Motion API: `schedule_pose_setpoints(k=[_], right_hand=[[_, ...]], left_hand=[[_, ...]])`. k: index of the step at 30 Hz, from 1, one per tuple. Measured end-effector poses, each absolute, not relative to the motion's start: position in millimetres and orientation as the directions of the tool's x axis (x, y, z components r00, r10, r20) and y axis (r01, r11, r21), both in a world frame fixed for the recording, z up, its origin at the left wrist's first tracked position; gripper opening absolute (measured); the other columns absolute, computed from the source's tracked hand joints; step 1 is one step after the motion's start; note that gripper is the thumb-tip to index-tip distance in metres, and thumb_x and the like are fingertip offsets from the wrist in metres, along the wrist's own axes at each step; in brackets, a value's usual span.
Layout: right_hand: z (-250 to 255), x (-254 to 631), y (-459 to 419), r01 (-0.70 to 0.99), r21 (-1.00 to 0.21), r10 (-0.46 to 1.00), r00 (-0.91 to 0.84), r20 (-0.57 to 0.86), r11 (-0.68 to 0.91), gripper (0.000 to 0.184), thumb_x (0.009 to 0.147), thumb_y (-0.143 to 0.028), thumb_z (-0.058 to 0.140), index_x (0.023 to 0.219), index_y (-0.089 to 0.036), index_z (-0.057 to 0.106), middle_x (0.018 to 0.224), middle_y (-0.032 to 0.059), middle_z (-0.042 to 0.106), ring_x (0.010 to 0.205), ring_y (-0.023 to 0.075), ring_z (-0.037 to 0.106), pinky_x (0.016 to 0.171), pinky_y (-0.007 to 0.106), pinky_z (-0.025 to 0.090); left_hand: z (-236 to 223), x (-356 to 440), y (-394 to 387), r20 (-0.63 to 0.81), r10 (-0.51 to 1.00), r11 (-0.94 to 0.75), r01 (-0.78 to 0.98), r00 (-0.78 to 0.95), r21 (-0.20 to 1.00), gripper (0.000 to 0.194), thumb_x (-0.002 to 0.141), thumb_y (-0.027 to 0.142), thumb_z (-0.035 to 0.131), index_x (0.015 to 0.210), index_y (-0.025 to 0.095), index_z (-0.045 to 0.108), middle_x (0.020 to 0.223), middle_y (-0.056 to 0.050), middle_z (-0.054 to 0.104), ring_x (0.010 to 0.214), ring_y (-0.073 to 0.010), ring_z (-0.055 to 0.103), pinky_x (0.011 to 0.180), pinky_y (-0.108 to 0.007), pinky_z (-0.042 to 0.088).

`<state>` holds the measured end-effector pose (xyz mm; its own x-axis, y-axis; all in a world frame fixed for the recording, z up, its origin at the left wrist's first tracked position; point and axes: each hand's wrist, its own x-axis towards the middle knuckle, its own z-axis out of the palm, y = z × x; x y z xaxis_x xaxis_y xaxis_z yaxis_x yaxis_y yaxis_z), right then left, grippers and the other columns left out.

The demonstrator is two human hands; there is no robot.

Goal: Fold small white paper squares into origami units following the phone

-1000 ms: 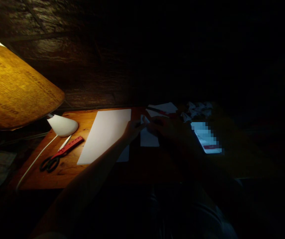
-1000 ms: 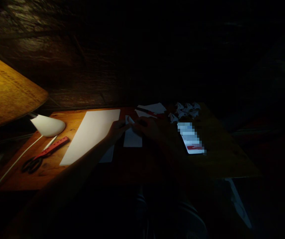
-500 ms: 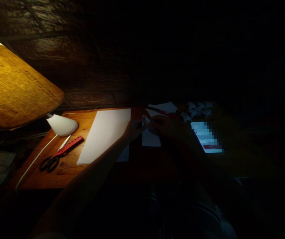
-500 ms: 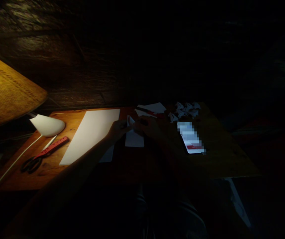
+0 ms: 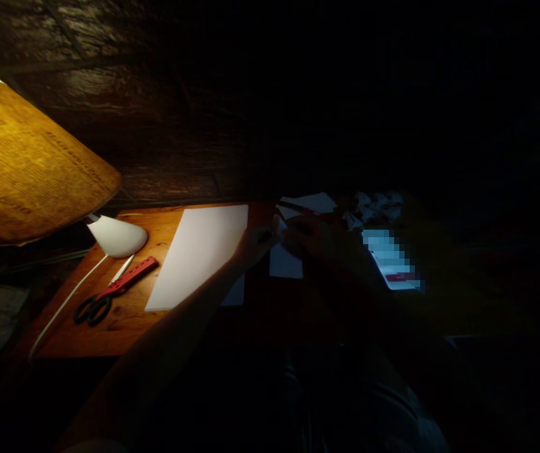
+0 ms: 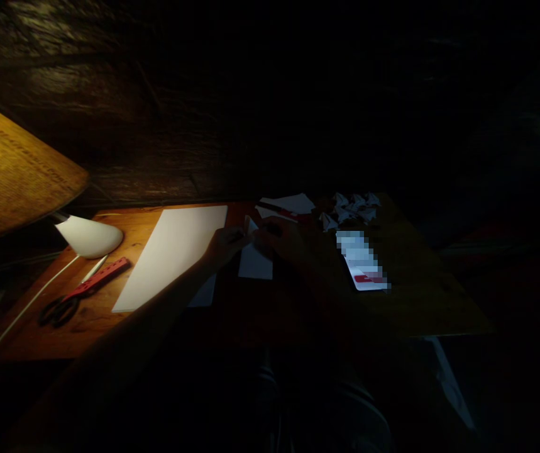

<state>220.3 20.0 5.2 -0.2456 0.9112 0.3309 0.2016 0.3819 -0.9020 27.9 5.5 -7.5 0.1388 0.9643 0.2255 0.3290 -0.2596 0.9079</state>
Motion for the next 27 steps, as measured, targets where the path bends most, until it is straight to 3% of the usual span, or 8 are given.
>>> schedule_pose_setpoints(k=[11, 27], right_hand=[[1.7, 220.8, 20.8, 0.244, -0.886, 0.901, -0.290, 0.322, 0.395, 0.018, 0.077, -0.038, 0.071, 0.082, -0.021, 0.070, 0.084, 0.0044, 0.071, 0.077, 0.0199, 0.063, 0.073, 0.033, 0.049], [12.9, 220.7, 16.1, 0.227, -0.920, 0.919, -0.311, 0.242, 0.319, 0.017, 0.081, -0.036, 0.070, 0.074, -0.022, 0.065, 0.073, 0.0007, 0.064, 0.067, 0.0150, 0.056, 0.063, 0.027, 0.044]], left_hand=[[-13.0, 24.4, 7.3, 0.202, 0.970, -0.238, 0.350, 0.138, 0.906, 0.018, 0.075, 0.034, 0.066, 0.071, 0.016, 0.068, 0.066, 0.000, 0.063, 0.067, -0.0142, 0.057, 0.061, -0.024, 0.043], [-2.5, 28.9, -0.1, 0.119, 0.974, -0.147, 0.140, 0.194, 0.979, 0.026, 0.074, 0.040, 0.075, 0.080, 0.014, 0.072, 0.077, -0.003, 0.071, 0.073, -0.0158, 0.064, 0.067, -0.026, 0.050]])
